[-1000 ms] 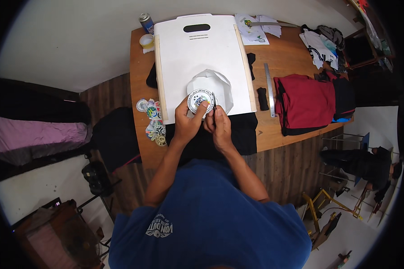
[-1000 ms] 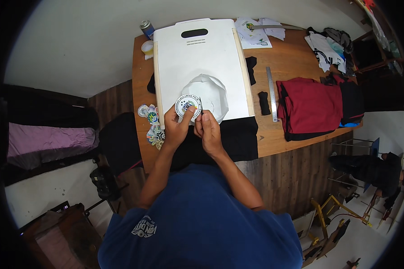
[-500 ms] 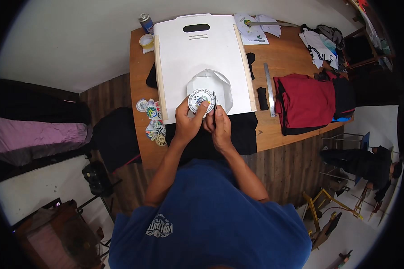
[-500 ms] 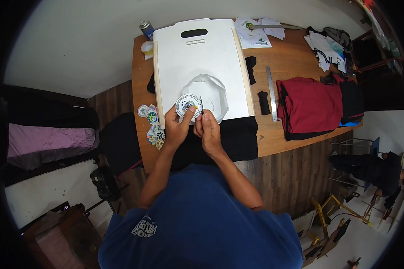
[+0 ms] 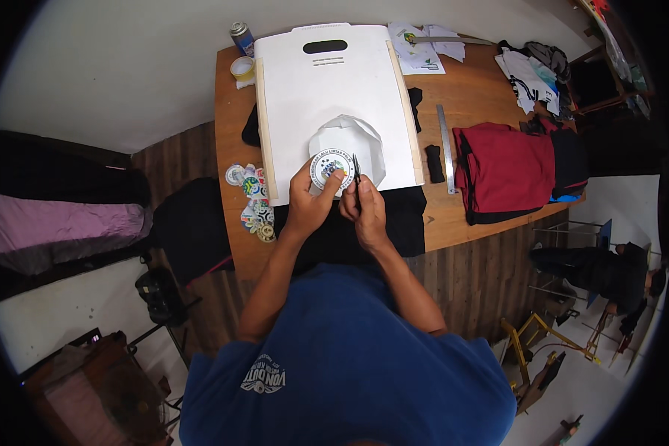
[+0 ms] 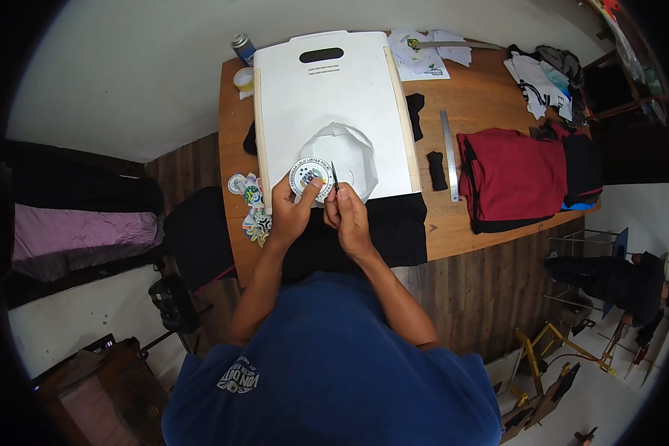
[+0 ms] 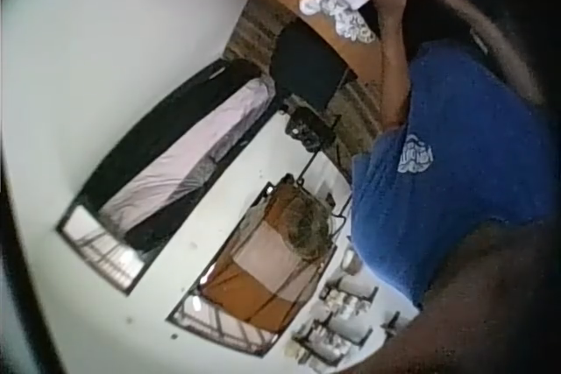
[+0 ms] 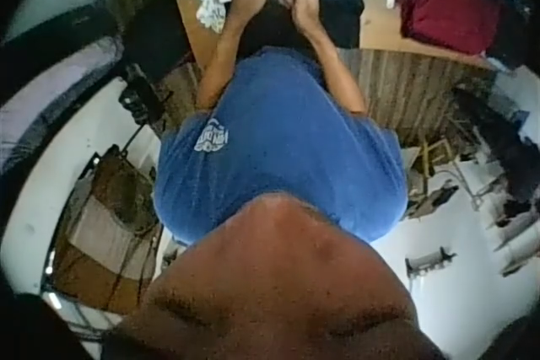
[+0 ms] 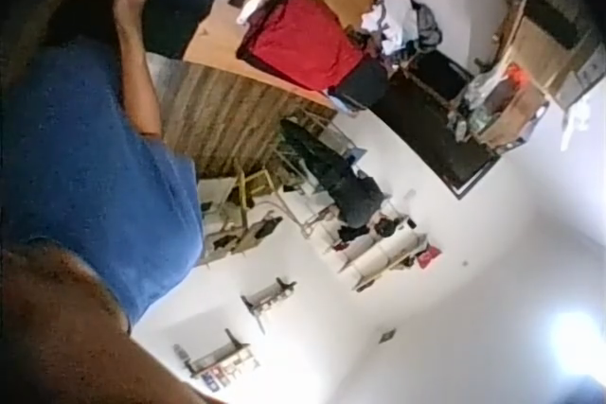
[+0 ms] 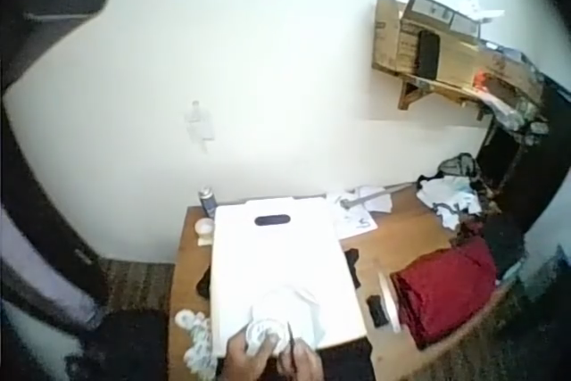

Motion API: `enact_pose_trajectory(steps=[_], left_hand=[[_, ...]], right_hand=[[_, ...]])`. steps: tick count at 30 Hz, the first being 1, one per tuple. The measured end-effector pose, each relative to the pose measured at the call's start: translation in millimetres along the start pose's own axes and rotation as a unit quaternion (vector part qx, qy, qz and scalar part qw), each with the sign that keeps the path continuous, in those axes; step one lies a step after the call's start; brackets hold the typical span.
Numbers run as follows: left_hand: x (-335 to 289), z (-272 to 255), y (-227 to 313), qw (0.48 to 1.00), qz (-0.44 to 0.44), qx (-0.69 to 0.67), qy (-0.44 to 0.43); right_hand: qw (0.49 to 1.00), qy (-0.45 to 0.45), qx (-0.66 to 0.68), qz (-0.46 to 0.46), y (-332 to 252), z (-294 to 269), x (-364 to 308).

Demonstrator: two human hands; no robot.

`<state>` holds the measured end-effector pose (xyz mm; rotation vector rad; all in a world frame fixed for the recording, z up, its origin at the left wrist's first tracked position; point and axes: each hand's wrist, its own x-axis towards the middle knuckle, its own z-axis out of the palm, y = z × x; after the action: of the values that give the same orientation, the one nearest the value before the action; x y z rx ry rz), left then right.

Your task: Trimming excess material from a white fabric piece using scissors.

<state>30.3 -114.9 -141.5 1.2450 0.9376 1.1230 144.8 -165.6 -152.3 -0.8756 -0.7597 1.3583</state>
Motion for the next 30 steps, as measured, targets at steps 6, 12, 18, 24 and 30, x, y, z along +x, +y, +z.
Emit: enact_pose_trajectory(steps=[6, 12, 18, 24, 30], left_hand=[[-0.7, 2.6, 4.1, 1.000, -0.003, -0.008, -0.007], [-0.4, 2.4, 1.9, 1.000, -0.003, -0.006, -0.007], [-0.7, 2.5, 1.4, 1.000, -0.005, -0.012, -0.003], [-0.3, 1.2, 0.8, 1.000, -0.009, -0.009, -0.009], [-1.4, 0.7, -0.2, 1.000, -0.008, -0.011, -0.009]], right_hand=[[1.000, -0.007, -0.002, 0.003, -2.7, 1.4, -0.3], [1.000, -0.001, 0.000, 0.002, -2.1, 2.2, 0.6], [1.000, -0.002, -0.004, 0.001, 0.2, -0.2, 0.9], [1.000, 0.002, -0.006, 0.001, -1.7, 2.6, 0.3], [1.000, 0.004, 0.025, -0.008, 6.5, -2.1, 0.9]])
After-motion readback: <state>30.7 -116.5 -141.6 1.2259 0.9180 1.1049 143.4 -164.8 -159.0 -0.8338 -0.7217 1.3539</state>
